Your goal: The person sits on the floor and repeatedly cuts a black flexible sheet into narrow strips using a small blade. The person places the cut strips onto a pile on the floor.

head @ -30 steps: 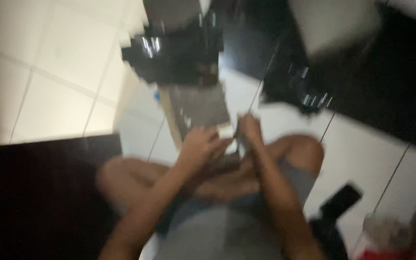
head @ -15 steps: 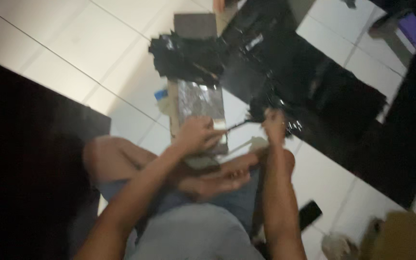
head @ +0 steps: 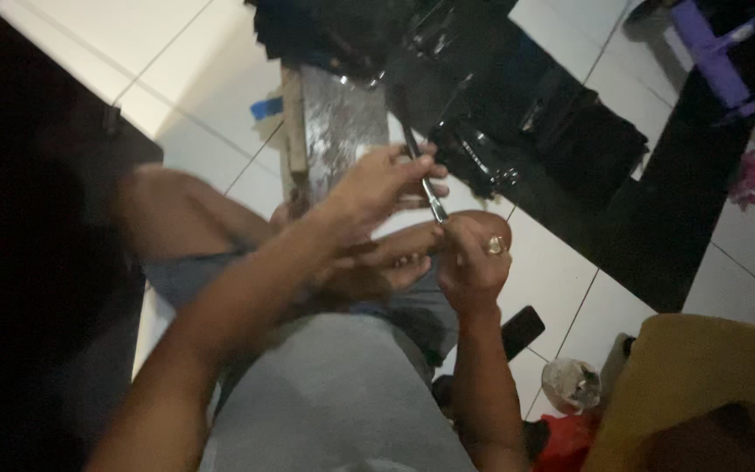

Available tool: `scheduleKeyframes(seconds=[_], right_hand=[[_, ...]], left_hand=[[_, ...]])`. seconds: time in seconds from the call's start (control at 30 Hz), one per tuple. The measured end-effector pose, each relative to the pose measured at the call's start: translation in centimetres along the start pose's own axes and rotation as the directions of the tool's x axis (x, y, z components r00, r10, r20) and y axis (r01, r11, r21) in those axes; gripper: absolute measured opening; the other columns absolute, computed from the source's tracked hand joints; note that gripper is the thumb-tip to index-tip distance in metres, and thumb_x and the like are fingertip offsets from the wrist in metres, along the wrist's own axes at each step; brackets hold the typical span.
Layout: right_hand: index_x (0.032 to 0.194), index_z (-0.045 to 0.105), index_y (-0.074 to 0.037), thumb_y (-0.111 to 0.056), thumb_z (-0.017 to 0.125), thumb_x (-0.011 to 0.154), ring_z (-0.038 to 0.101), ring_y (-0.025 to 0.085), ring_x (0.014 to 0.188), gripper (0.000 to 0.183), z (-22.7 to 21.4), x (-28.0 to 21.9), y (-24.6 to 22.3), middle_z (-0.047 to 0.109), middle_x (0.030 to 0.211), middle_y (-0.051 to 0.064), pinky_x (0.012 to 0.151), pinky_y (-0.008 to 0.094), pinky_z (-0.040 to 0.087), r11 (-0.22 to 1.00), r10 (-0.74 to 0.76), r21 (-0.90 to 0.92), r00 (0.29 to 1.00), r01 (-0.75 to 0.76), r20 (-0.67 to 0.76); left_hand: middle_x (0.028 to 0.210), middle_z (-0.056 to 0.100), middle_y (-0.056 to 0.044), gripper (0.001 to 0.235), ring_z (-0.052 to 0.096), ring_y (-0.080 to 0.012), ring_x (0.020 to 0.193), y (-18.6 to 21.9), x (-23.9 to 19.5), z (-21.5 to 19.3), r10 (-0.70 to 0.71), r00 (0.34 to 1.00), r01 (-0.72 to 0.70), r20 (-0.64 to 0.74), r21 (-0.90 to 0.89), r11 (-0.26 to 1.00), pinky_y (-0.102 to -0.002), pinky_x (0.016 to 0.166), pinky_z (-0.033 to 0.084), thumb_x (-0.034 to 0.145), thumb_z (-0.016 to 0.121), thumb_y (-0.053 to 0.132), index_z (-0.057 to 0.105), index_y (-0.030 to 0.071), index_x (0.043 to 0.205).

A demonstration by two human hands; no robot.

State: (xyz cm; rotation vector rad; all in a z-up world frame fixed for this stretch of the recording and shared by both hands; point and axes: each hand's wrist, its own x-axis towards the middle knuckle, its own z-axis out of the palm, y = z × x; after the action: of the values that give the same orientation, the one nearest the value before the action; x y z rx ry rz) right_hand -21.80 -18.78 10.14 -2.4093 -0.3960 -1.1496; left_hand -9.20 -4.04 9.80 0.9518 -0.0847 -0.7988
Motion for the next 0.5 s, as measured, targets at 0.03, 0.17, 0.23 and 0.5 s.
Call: scheduleKeyframes(seconds=[0.03,0.17,0.23,0.5], right_hand=[[0.111,0.061,-0.008,0.002,0.071,0.094,0.067,0.025,0.096,0.023,-0.2,-0.7,-0.9,0.068,0.100,0.010,0.084,0.035,0.054,0.999,0.042,0.005,0.999,-0.042,-0.014],[0.127,0.056,-0.006,-0.003,0.059,0.105,0.067,0.015,0.101,0.022,-0.6,-2.9,-1.8,0.061,0.118,0.009,0.084,0.028,0.058,0.680,0.514,0.541,0.848,-0.494,0.129],[0.123,0.055,-0.007,-0.009,0.057,0.103,0.072,0.013,0.089,0.021,-0.4,-3.9,-1.0,0.066,0.109,0.003,0.073,0.026,0.059,0.399,0.723,0.557,0.623,-0.729,0.298],[0.107,0.065,0.000,-0.011,0.064,0.104,0.066,0.013,0.078,0.012,-2.4,-5.1,-0.4,0.070,0.090,0.007,0.069,0.027,0.055,0.323,0.782,0.578,0.556,-0.749,0.284]], left_hand=[[0.122,0.070,-0.022,0.056,0.074,-0.0299,0.111,0.4,-0.6,0.0,0.054,0.999,-0.054,0.007,0.042,0.998,-0.042,0.094,0.059,0.097,0.062,0.024,0.046,-0.003,0.143],[0.123,0.070,-0.023,0.054,0.074,-0.0276,0.110,0.7,-2.3,0.6,0.217,0.972,-0.230,0.087,0.193,0.954,-0.039,0.093,0.060,0.099,0.063,0.020,0.044,-0.002,0.145],[0.125,0.070,-0.021,0.052,0.074,-0.0258,0.111,-0.3,-2.5,1.1,0.241,0.964,-0.262,0.115,0.240,0.935,-0.038,0.093,0.060,0.100,0.063,0.020,0.046,-0.001,0.144],[0.126,0.070,-0.021,0.046,0.073,-0.0258,0.116,-1.4,-2.5,2.4,0.269,0.958,-0.282,0.104,0.154,0.947,-0.040,0.096,0.059,0.102,0.061,0.019,0.051,-0.004,0.141]])
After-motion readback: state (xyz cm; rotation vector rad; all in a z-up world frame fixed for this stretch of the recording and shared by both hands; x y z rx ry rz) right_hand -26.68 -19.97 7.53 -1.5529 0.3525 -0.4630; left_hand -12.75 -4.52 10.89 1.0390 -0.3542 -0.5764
